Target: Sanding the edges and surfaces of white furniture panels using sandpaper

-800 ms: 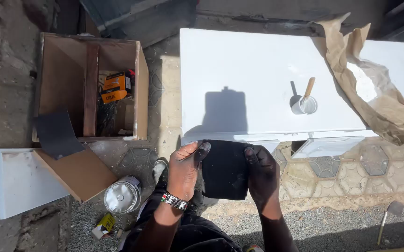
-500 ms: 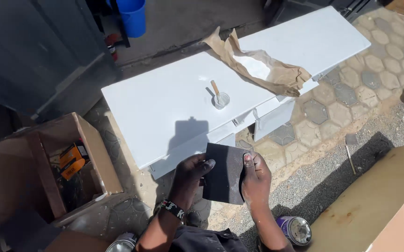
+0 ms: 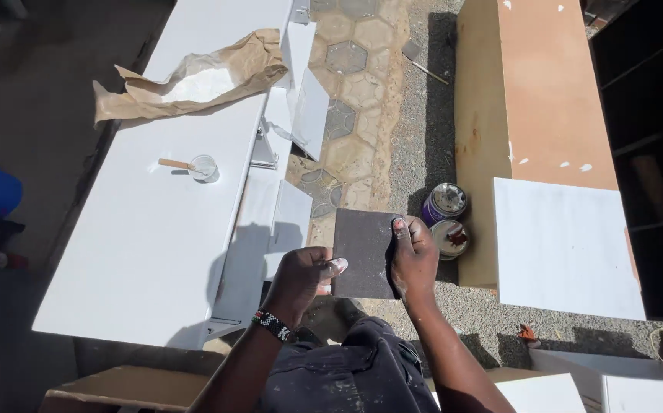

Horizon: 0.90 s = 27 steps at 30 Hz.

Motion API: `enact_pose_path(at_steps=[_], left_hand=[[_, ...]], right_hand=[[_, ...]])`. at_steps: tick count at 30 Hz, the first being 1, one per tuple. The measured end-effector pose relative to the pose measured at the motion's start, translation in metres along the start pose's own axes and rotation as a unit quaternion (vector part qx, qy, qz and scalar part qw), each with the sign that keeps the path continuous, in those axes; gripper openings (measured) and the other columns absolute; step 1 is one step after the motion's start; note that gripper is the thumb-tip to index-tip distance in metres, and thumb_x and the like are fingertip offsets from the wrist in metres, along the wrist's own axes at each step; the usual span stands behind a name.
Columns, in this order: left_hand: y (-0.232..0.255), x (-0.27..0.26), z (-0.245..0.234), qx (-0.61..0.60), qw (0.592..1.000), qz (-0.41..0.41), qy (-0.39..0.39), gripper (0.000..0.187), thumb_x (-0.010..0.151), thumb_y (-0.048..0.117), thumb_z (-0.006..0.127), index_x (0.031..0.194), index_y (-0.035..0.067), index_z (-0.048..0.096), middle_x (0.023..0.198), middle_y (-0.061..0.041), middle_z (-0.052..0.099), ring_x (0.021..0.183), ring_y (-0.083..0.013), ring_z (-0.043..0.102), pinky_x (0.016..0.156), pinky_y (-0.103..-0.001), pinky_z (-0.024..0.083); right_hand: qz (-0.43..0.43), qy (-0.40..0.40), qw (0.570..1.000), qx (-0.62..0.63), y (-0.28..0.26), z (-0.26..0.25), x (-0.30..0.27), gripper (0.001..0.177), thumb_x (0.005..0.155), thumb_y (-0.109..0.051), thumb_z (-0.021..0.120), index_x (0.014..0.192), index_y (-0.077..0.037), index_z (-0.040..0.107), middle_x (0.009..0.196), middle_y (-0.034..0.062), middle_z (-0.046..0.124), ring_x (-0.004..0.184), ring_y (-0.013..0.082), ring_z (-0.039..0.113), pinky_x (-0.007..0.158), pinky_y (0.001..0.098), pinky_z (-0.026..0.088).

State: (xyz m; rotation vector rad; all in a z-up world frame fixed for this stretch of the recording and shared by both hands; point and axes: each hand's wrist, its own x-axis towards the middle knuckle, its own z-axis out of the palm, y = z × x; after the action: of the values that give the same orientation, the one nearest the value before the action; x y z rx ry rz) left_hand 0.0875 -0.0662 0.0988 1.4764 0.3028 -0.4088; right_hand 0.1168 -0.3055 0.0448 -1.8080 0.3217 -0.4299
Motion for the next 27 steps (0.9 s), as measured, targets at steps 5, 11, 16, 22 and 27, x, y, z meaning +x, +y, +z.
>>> enact_pose_path(at_steps=[5, 11, 16, 22, 27], left_hand=[[0.019, -0.015, 0.057, 0.022, 0.995, -0.042, -0.088, 0.023, 0.09, 0.013, 0.095, 0.097, -0.003, 0.08, 0.068, -0.003, 0.061, 0.061, -0.0058, 0.056, 0.055, -0.022, 0.046], [-0.036, 0.013, 0.105, 0.043, 0.99, -0.064, -0.12, 0.064, 0.092, 0.026, 0.1, 0.133, -0.014, 0.073, 0.093, -0.006, 0.069, 0.082, -0.0088, 0.063, 0.068, -0.023, 0.056], [-0.067, 0.041, 0.119, -0.032, 0.98, -0.127, -0.149, 0.086, 0.091, 0.013, 0.103, 0.155, -0.019, 0.056, 0.13, -0.023, 0.063, 0.107, -0.0224, 0.07, 0.087, -0.047, 0.077], [-0.069, 0.087, 0.093, -0.083, 0.987, -0.133, -0.021, 0.069, 0.084, 0.009, 0.1, 0.147, -0.007, 0.078, 0.136, -0.025, 0.082, 0.102, -0.0339, 0.082, 0.073, -0.049, 0.076], [-0.066, 0.097, 0.007, -0.226, 0.967, -0.064, 0.094, 0.064, 0.089, 0.016, 0.103, 0.141, -0.01, 0.075, 0.105, -0.018, 0.075, 0.09, -0.0293, 0.083, 0.077, -0.054, 0.077]], right_hand=[[0.167, 0.088, 0.981, 0.055, -0.055, -0.078, -0.052, 0.026, 0.126, -0.025, 0.071, 0.106, -0.011, 0.081, 0.079, -0.0024, 0.062, 0.078, 0.0103, 0.05, 0.074, 0.0294, 0.046], [0.277, 0.001, 0.947, 0.164, 0.036, -0.153, -0.077, 0.024, 0.114, -0.028, 0.084, 0.115, -0.004, 0.083, 0.075, 0.0081, 0.077, 0.059, 0.0162, 0.072, 0.052, 0.0299, 0.059], [0.259, -0.038, 0.954, 0.144, 0.062, -0.164, -0.063, 0.026, 0.115, -0.015, 0.081, 0.101, 0.007, 0.077, 0.052, 0.0202, 0.062, 0.035, 0.0256, 0.061, 0.035, 0.0402, 0.055], [0.303, -0.186, 0.933, 0.058, 0.001, -0.117, 0.012, 0.025, 0.113, -0.016, 0.082, 0.125, 0.0, 0.066, 0.11, 0.0207, 0.062, 0.079, 0.0357, 0.072, 0.06, 0.047, 0.059], [0.116, -0.256, 0.954, 0.107, -0.026, -0.003, 0.038, 0.058, 0.117, 0.005, 0.062, 0.172, -0.013, 0.065, 0.139, 0.0295, 0.08, 0.059, 0.0237, 0.074, 0.045, 0.0306, 0.061]])
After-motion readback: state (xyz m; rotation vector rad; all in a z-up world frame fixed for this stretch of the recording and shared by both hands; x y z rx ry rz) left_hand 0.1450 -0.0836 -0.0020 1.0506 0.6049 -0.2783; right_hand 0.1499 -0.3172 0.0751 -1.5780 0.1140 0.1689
